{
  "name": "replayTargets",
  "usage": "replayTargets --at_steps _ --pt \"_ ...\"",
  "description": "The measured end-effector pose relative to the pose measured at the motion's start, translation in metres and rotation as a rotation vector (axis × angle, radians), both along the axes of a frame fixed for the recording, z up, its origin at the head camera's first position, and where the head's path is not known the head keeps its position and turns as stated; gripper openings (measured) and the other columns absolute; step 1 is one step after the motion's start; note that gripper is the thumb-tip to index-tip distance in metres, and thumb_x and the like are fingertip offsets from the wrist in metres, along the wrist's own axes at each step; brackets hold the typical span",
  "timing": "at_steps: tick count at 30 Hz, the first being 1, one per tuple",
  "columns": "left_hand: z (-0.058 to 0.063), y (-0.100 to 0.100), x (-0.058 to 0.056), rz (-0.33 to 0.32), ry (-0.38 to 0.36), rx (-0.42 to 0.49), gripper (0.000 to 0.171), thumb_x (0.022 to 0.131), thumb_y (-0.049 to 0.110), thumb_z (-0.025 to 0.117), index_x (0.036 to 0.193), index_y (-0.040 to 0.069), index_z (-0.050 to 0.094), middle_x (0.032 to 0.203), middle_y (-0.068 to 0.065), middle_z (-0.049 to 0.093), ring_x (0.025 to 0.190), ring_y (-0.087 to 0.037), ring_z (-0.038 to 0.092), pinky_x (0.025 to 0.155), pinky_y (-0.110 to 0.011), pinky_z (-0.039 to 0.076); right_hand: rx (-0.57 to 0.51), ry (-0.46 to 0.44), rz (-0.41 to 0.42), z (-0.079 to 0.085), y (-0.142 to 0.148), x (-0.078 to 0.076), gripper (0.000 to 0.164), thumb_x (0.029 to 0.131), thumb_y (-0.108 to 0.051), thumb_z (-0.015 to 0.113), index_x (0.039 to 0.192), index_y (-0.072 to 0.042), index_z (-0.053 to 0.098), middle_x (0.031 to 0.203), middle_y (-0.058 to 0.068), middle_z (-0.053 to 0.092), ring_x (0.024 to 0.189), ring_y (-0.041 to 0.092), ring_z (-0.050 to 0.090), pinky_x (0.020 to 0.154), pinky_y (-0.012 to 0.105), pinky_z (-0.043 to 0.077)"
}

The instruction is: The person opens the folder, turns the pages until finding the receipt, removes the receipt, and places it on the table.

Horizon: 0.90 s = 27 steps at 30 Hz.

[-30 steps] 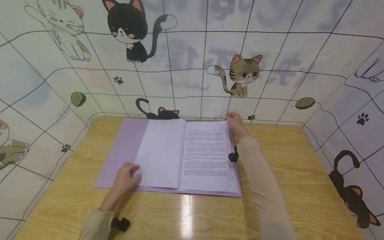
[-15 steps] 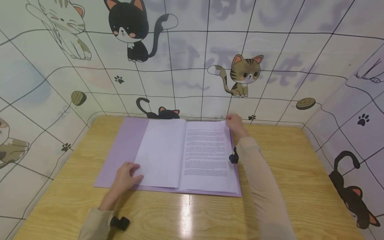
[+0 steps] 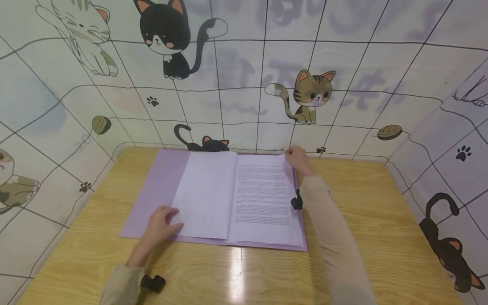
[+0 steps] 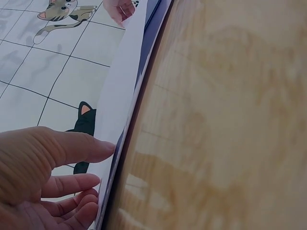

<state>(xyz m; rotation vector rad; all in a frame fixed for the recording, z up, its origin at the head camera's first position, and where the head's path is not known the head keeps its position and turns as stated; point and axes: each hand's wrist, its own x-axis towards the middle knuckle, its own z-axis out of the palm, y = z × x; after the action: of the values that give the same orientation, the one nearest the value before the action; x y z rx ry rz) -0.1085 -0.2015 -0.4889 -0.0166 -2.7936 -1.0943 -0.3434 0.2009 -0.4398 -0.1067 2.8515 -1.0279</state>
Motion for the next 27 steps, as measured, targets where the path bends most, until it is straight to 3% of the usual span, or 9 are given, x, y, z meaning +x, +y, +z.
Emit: replayTargets --at_steps 7,17,27 --pt "0.0 0.001 0.0 -0.003 -0.002 0.001 0.037 0.068 0.002 0.078 0.1 -0.01 0.063 0.098 -0.02 0.054 0.087 -0.03 0.053 0.079 -0.043 0.048 0.008 0.052 -0.033 0.003 -0.001 0.006 0.028 0.09 -0.009 0.046 0.106 0.011 0.057 0.112 0.027 0.055 0.091 0.032 0.048 0.07 0.034 0.04" --pt "0.002 0.003 0.001 0.013 -0.019 0.001 0.037 0.069 0.002 0.077 0.101 -0.011 0.062 0.099 -0.02 0.054 0.089 -0.031 0.054 0.082 -0.045 0.048 -0.112 -0.06 -0.015 0.006 0.003 0.014 0.031 0.093 -0.015 0.048 0.112 0.009 0.053 0.11 0.022 0.054 0.095 0.03 0.047 0.078 0.033 0.039" --pt "0.004 0.003 0.002 0.013 -0.028 -0.001 0.037 0.069 0.001 0.077 0.1 -0.011 0.062 0.098 -0.02 0.054 0.088 -0.03 0.053 0.081 -0.044 0.048 -0.185 -0.128 0.02 0.014 0.005 0.026 0.036 0.092 -0.014 0.047 0.119 0.01 0.05 0.105 0.02 0.057 0.086 0.023 0.051 0.071 0.034 0.044"
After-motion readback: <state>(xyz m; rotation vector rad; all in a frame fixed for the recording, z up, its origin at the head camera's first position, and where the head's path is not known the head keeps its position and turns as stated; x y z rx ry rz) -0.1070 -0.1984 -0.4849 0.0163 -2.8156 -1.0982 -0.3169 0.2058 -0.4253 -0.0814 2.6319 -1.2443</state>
